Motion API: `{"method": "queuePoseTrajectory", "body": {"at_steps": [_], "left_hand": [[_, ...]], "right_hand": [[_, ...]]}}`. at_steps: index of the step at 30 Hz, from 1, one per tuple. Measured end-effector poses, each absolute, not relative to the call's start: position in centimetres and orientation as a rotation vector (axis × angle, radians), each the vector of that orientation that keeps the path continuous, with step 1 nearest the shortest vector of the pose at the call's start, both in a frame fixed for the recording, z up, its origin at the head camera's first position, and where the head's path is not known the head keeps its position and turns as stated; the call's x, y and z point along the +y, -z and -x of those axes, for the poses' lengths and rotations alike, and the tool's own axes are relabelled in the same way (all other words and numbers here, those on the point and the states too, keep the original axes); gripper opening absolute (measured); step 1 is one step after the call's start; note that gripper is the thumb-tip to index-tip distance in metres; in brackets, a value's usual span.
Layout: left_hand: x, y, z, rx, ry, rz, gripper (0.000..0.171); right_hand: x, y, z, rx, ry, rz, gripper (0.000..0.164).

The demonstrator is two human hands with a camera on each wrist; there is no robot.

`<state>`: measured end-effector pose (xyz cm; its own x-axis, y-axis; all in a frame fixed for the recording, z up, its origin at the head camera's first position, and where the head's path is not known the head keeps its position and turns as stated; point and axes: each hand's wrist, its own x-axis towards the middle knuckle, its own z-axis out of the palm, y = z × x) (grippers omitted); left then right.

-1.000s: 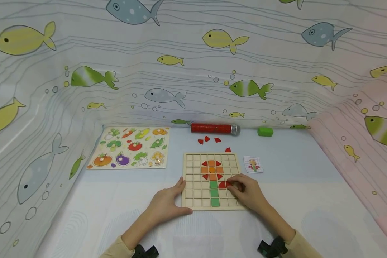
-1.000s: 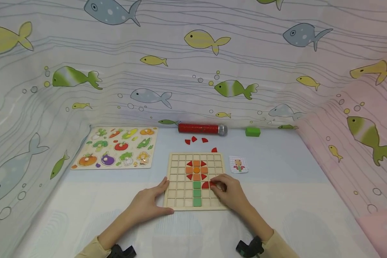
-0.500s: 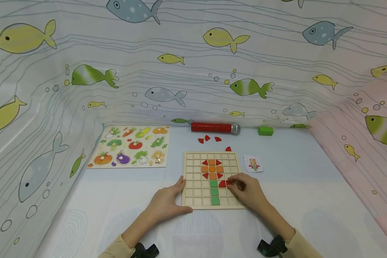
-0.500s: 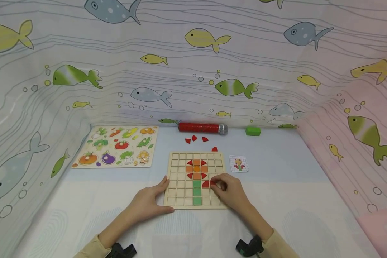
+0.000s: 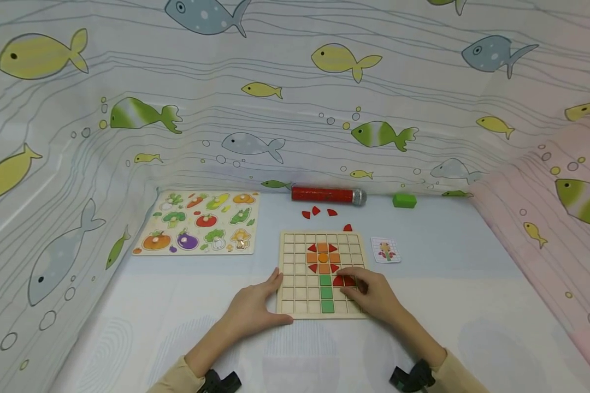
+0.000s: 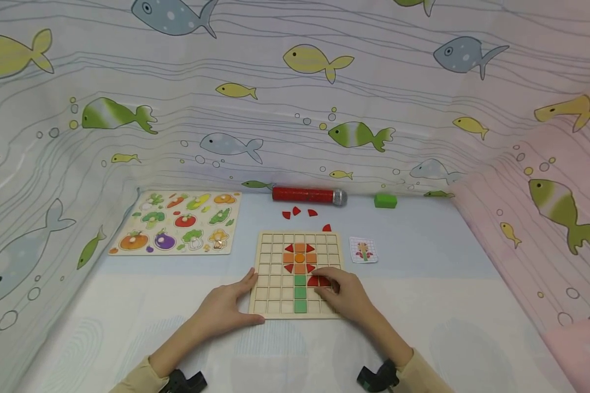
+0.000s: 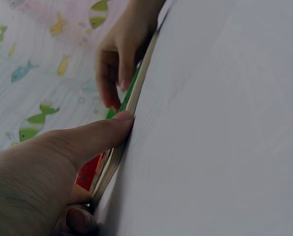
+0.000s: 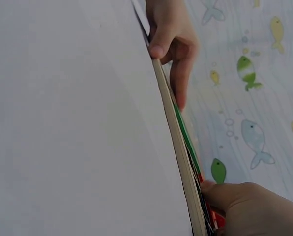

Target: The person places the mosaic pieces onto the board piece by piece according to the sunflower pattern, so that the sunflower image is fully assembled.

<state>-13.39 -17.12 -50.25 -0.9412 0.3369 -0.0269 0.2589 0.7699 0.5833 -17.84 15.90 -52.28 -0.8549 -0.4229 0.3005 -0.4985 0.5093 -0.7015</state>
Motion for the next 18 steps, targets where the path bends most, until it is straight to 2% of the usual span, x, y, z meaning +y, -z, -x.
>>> {"method": "queuePoseTrajectory", "body": {"at_steps": [9, 18], "left_hand": [[-17.15, 50.27, 13.29, 2.822, -0.913, -0.472, 0.105], [-17.12, 50.38, 13.44, 2.821, -0.908, -0.466, 0.104]], "right_hand": [[15.62, 52.36, 17.69, -2.606, -1.296, -0.778, 0.031], [16.18, 52.3, 17.87, -2.53, -1.304, -0.768, 0.039]]}}
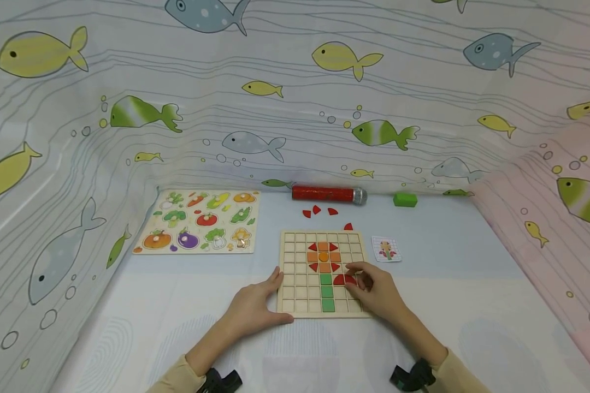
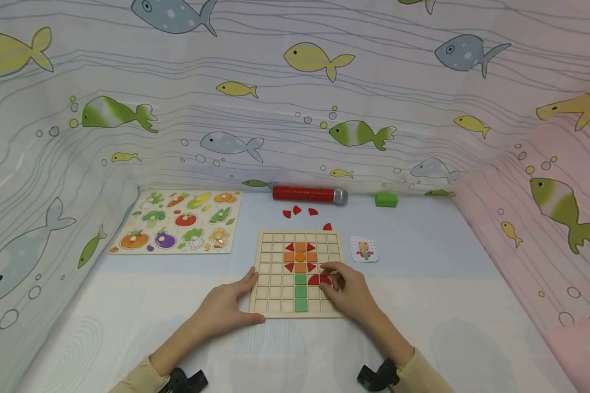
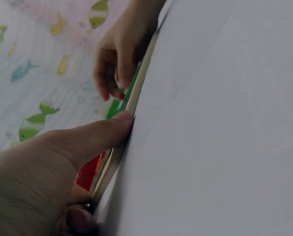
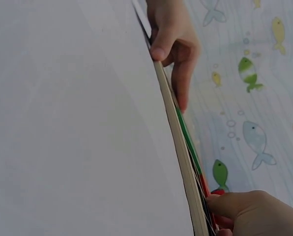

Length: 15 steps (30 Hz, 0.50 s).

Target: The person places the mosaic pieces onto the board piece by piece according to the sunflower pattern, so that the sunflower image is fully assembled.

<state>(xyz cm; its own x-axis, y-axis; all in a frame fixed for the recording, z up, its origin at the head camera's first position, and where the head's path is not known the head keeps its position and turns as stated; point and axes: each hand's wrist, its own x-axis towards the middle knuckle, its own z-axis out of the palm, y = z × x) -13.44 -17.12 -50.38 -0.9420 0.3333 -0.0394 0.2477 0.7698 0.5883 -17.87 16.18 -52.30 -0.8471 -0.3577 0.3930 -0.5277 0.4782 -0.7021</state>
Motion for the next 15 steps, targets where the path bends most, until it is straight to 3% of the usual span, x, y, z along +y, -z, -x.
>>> {"method": "queuePoseTrajectory", "body": {"at_steps": [15], "left_hand": [[-17.07, 50.19, 13.36, 2.832, -0.895, -0.465, 0.105]], "right_hand": [[15.97, 52.08, 17.56, -2.632, -1.259, -0.8, 0.045]]}}
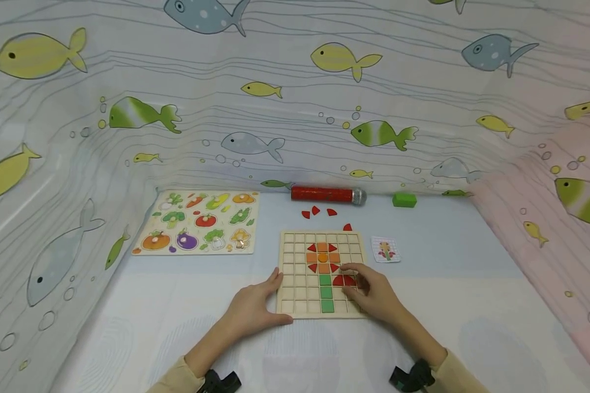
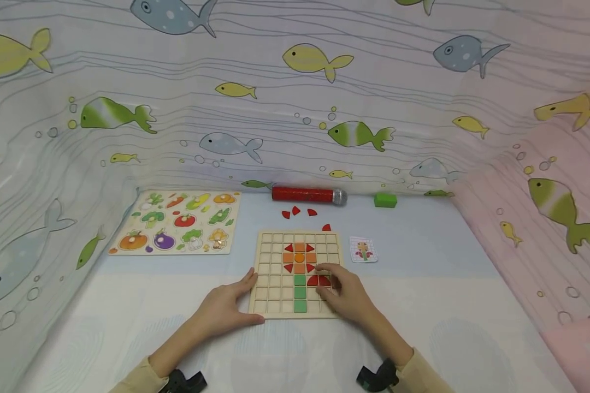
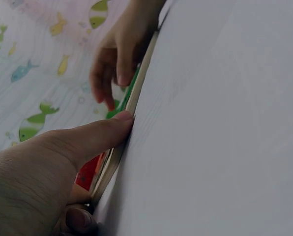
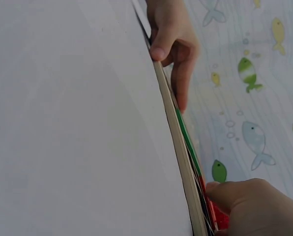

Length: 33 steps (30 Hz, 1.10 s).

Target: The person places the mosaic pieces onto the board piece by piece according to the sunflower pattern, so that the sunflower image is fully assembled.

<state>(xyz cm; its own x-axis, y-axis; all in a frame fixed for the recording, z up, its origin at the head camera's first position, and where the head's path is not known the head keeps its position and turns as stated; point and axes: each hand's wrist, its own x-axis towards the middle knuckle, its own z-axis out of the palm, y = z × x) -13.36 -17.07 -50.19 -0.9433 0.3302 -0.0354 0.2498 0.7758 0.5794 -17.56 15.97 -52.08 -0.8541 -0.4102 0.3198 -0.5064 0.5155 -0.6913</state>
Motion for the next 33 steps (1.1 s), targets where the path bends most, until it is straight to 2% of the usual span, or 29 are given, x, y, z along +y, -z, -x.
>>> {"method": "queuePoseTrajectory", "body": {"at_steps": [10, 16, 20, 25, 33], "left_hand": [[-17.0, 50.0, 13.2, 2.838, -0.897, -0.471, 0.104], [-17.0, 50.0, 13.3, 2.814, -0.901, -0.459, 0.104], [-17.0, 50.0, 13.4, 2.803, -0.907, -0.444, 0.104], [-17.0, 50.1, 13.3, 2.808, -0.902, -0.457, 0.104], [-17.0, 50.3, 13.4, 2.809, -0.905, -0.451, 0.104]], "right_hand": [[16.0, 52.5, 17.6, -2.645, -1.216, -0.9, 0.042], [16.3, 51.5, 17.5, -2.667, -1.356, -0.799, 0.045], [17.0, 49.9, 18.3, -2.646, -1.38, -0.757, 0.041], [17.8, 48.1, 22.1, -2.666, -1.268, -0.743, 0.035], [17.8, 45.0, 31.3, -2.824, -1.355, -0.551, 0.035]]}}
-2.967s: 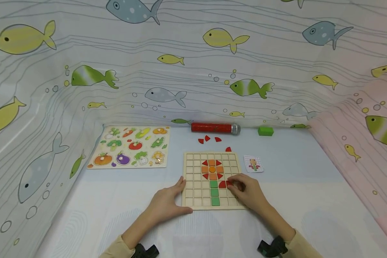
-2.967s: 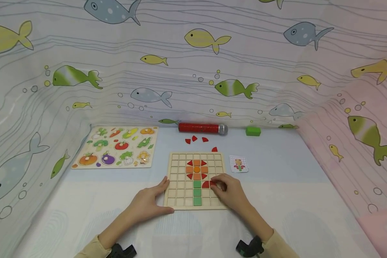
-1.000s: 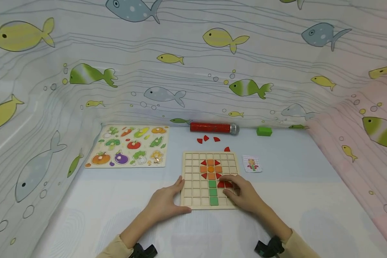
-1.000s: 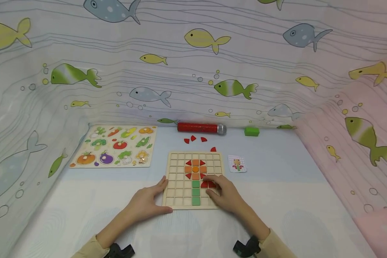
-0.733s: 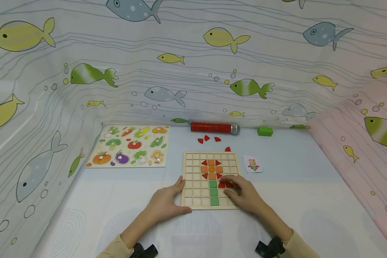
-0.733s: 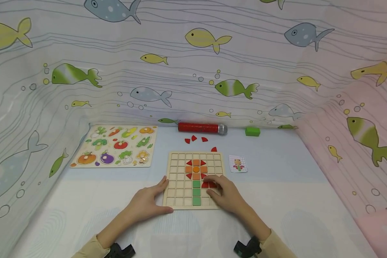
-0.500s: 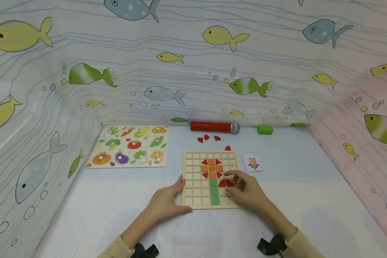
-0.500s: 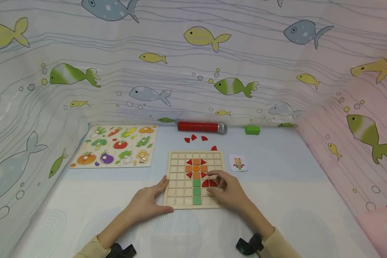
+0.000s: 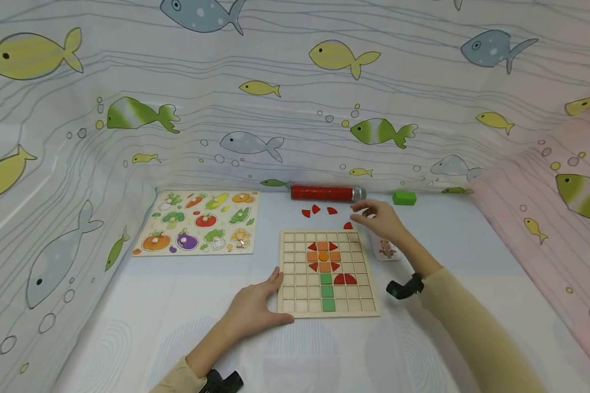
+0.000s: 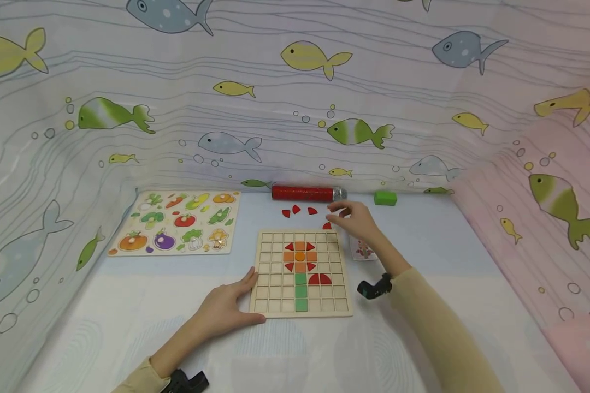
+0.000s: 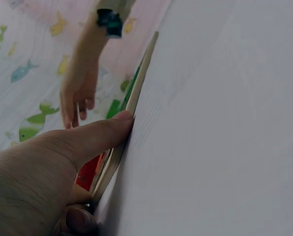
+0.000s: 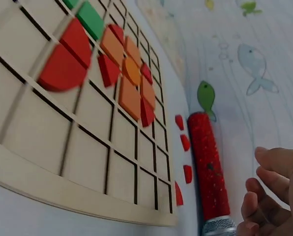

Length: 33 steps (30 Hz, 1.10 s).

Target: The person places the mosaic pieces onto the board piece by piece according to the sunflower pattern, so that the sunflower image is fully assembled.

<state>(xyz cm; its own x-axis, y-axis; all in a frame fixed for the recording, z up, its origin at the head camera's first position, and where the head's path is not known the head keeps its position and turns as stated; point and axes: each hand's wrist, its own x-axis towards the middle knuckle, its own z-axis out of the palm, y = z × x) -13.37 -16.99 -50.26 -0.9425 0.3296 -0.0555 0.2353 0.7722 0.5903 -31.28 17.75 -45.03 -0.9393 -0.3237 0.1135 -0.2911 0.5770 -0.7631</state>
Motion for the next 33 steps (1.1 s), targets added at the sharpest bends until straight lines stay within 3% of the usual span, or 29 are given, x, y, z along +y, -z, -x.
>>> {"method": "queuePoseTrajectory", "body": {"at_steps": [5, 12, 22, 33], "left_hand": [[-17.0, 50.4, 13.5, 2.821, -0.898, -0.461, 0.104], [-17.2, 50.5, 13.5, 2.826, -0.89, -0.468, 0.104], [-17.2, 50.6, 13.5, 2.806, -0.916, -0.466, 0.104], [-17.2, 50.5, 13.5, 2.811, -0.921, -0.471, 0.104]], "right_hand": [[16.8, 45.0, 35.0, 2.751, 1.181, 0.436, 0.042], [15.2, 46.9, 37.2, 2.747, 1.082, 0.483, 0.042], [13.4, 48.9, 37.6, 2.772, 0.964, 0.45, 0.042], [12.5, 48.3, 37.7, 2.756, 1.011, 0.523, 0.043]]}}
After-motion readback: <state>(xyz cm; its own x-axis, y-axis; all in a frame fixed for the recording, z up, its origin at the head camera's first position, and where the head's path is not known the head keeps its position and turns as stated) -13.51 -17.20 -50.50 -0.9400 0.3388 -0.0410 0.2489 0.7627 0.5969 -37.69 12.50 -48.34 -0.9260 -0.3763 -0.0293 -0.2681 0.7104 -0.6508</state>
